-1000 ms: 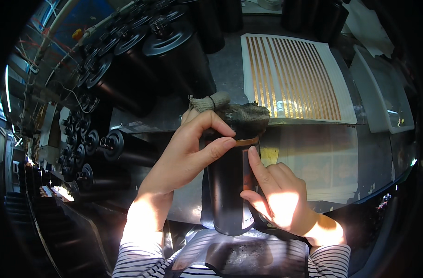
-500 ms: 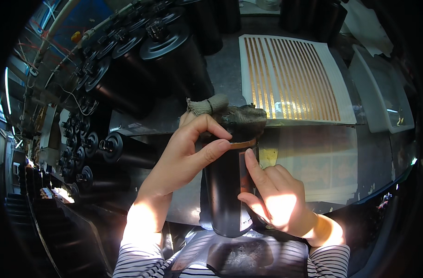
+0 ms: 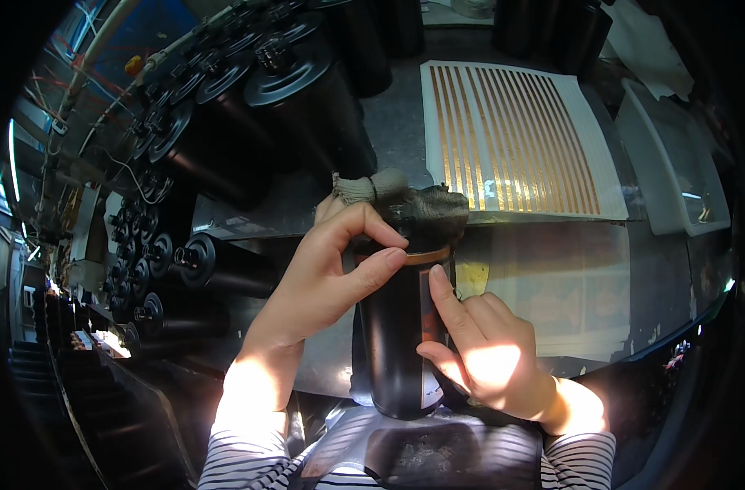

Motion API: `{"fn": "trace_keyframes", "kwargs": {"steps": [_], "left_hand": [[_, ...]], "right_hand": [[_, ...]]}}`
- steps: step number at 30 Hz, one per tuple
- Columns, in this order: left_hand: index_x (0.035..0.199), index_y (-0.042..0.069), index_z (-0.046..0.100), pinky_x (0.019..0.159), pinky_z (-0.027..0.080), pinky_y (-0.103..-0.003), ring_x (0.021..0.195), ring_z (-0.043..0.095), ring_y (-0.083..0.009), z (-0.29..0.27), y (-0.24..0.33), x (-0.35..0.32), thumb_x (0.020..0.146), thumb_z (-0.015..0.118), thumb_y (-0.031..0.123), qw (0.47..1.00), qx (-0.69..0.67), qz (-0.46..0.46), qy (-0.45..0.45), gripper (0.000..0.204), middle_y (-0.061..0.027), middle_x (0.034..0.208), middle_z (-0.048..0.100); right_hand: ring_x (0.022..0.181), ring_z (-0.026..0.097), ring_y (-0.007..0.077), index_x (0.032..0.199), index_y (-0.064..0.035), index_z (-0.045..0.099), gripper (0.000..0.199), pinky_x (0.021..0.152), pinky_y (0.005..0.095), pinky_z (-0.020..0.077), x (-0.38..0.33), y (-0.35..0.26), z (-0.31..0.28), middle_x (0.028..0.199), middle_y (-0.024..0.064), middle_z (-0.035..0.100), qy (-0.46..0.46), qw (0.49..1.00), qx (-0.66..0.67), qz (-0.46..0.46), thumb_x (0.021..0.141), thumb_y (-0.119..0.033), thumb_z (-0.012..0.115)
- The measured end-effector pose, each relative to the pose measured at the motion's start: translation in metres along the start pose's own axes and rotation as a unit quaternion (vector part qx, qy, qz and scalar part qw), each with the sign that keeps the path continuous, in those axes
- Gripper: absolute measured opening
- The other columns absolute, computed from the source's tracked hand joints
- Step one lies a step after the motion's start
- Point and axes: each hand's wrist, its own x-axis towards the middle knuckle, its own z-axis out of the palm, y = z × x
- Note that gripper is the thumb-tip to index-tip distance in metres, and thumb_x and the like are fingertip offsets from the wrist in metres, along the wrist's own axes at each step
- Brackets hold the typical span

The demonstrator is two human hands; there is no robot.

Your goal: The person applies decorative paper labels to cylindrical metal cans. They smooth the labels onto the can surface using a green plastic scraper tool and their fingers to ensure adhesion. The person handles multiple cans, applying labels to each one individually.

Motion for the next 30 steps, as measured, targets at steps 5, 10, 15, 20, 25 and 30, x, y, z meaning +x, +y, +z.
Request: {"fn": "trace_keyframes", "kwargs": {"steps": [5, 10, 15, 20, 25, 30], "left_hand": [[0.086, 0.004, 0.057, 0.081, 0.034, -0.024, 0.088, 0.044, -0.0115, 0.009, 0.001, -0.006, 0.079, 0.064, 0.014, 0.993, 0.072, 0.067, 0.059, 0.014, -0.0032, 0.089, 0.046], [0.094, 0.006, 0.059, 0.097, 0.03, -0.033, 0.113, 0.043, -0.0233, 0.016, -0.002, -0.012, 0.081, 0.065, 0.021, 0.953, 0.213, 0.139, 0.162, 0.021, -0.0116, 0.109, 0.051], [0.128, 0.006, 0.038, 0.104, 0.027, -0.037, 0.126, 0.031, -0.0271, 0.04, -0.027, -0.045, 0.086, 0.062, 0.023, 0.967, -0.035, 0.104, 0.228, 0.051, -0.0161, 0.13, 0.033], [0.139, 0.0, 0.02, 0.104, 0.028, -0.032, 0.124, 0.037, -0.0243, 0.049, -0.017, -0.071, 0.091, 0.051, 0.022, 0.963, -0.23, -0.057, 0.127, 0.061, -0.0193, 0.133, 0.036], [0.142, 0.0, 0.01, 0.104, 0.027, -0.031, 0.127, 0.033, -0.0251, 0.064, -0.022, -0.066, 0.093, 0.047, 0.028, 0.976, -0.149, -0.052, 0.147, 0.068, -0.021, 0.138, 0.03], [0.143, 0.014, 0.018, 0.104, 0.03, -0.038, 0.127, 0.034, -0.0262, 0.062, -0.045, -0.061, 0.084, 0.03, 0.065, 0.929, -0.365, -0.053, 0.047, 0.079, -0.0139, 0.139, 0.032]], "right_hand": [[0.059, 0.048, 0.017, 0.129, -0.0004, 0.045, 0.071, 0.045, 0.0269, 0.0414, 0.001, -0.004, 0.004, 0.067, 0.0026, 0.046, 0.039, 0.999, -0.014, -0.018, 0.068, -0.026, 0.071], [0.064, 0.052, 0.0192, 0.134, -0.0012, 0.038, 0.071, 0.056, 0.0283, 0.0452, 0.003, -0.005, -0.004, 0.073, 0.0077, 0.052, 0.0, 0.995, 0.097, 0.011, 0.074, -0.022, 0.069], [0.068, 0.052, 0.0083, 0.118, 0.001, 0.051, 0.034, 0.062, 0.0227, 0.0449, -0.013, 0.072, -0.019, 0.082, 0.0011, 0.057, 0.057, 0.754, 0.579, 0.304, 0.089, -0.015, 0.056], [0.075, 0.057, 0.0098, 0.114, -0.0003, 0.052, 0.029, 0.066, 0.0224, 0.047, 0.008, 0.029, -0.018, 0.092, 0.0067, 0.059, 0.196, 0.865, 0.407, 0.219, 0.087, -0.01, 0.056], [0.077, 0.057, 0.0135, 0.116, -0.0008, 0.05, 0.035, 0.071, 0.0259, 0.0466, 0.043, -0.019, -0.004, 0.092, 0.0129, 0.059, 0.181, 0.926, 0.301, 0.14, 0.081, -0.002, 0.054], [0.082, 0.052, 0.0091, 0.118, -0.0009, 0.048, 0.035, 0.074, 0.0224, 0.0444, 0.029, -0.004, 0.004, 0.094, 0.0063, 0.055, 0.201, 0.879, 0.382, 0.202, 0.083, -0.002, 0.054]]}}
